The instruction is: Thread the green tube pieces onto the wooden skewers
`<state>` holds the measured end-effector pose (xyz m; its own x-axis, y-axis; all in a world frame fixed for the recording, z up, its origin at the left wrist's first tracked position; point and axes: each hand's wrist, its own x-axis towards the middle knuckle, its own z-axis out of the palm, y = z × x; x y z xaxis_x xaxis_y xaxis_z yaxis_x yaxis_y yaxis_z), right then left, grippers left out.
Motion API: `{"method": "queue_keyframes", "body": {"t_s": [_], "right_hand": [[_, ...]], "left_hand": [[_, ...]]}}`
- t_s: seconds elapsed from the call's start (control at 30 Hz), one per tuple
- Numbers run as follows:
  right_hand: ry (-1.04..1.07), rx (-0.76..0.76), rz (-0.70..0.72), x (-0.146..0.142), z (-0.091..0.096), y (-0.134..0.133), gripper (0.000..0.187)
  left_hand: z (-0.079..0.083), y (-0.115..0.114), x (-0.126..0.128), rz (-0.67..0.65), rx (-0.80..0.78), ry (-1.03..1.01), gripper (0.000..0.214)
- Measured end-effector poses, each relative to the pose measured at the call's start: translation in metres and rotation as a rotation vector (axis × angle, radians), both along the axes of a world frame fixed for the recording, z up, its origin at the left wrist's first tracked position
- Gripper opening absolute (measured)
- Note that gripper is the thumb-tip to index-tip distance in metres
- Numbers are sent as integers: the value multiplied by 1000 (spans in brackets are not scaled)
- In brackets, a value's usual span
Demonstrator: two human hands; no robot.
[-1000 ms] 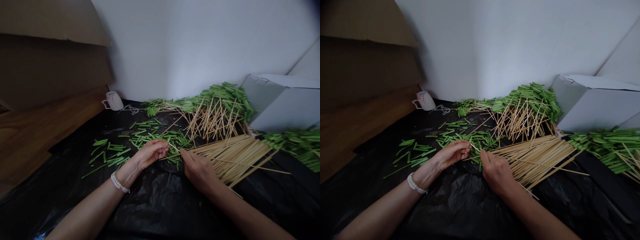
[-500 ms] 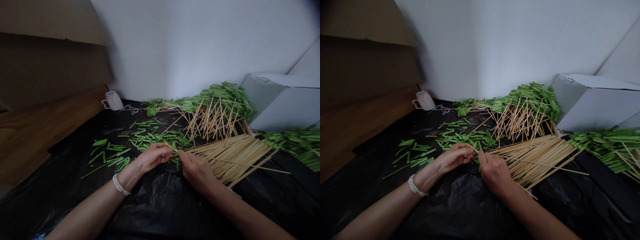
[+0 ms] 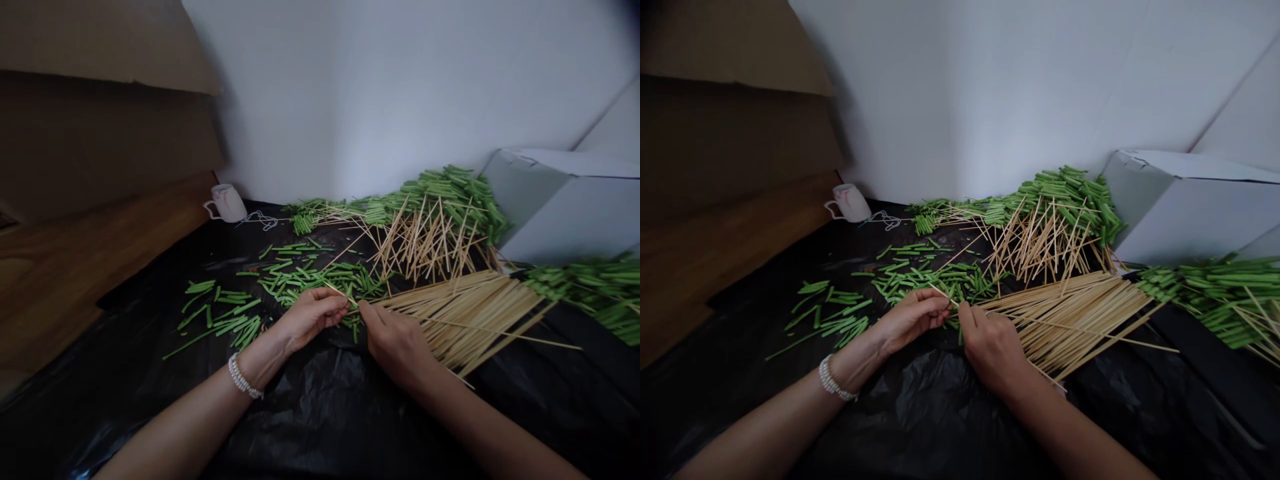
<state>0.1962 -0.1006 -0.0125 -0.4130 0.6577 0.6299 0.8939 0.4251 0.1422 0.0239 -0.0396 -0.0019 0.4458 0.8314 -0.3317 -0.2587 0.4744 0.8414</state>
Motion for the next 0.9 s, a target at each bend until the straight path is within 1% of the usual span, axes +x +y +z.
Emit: {"method": "queue_keyframes", "body": {"t_s": [0.17,0.23,0.27,0.3,0.33,0.37,0.43,0.47,0.5,0.57,0.63,0.7,0.8,0.9], "right_hand": [[-10,-50,-9,-2,-1,0,27],[-11,-62,-25,0,0,1,27],[-15,-60,-40,2,1,2,27],[-21,-53,-60,5,2,3,28],[-26,-41,-81,7,2,5,29],[-30,-24,-104,10,3,6,29],[-32,5,-137,15,4,9,29],[-33,13,-143,16,3,10,29],[-35,17,-142,17,3,10,29],[-41,16,-125,16,1,10,29],[-43,6,-108,15,-1,9,30],[-41,-5,-103,14,-2,9,29],[-39,-21,-104,13,-2,8,29],[-31,-20,-92,12,-1,7,29]], "left_hand": [[-3,-7,7,-15,9,26,24],[-2,-3,5,-48,54,68,25],[0,0,2,-57,104,108,26],[3,5,-2,-55,175,165,27],[6,11,-8,-25,275,237,27],[9,17,-15,32,401,322,26],[15,28,-30,187,657,527,20],[16,33,-37,242,752,645,17],[17,37,-43,265,824,758,15],[14,43,-51,243,915,940,12],[7,45,-55,157,972,1072,14],[-1,46,-55,70,1014,1156,15],[-5,45,-52,24,1053,1197,14],[-1,44,-49,82,1050,1125,11]]}}
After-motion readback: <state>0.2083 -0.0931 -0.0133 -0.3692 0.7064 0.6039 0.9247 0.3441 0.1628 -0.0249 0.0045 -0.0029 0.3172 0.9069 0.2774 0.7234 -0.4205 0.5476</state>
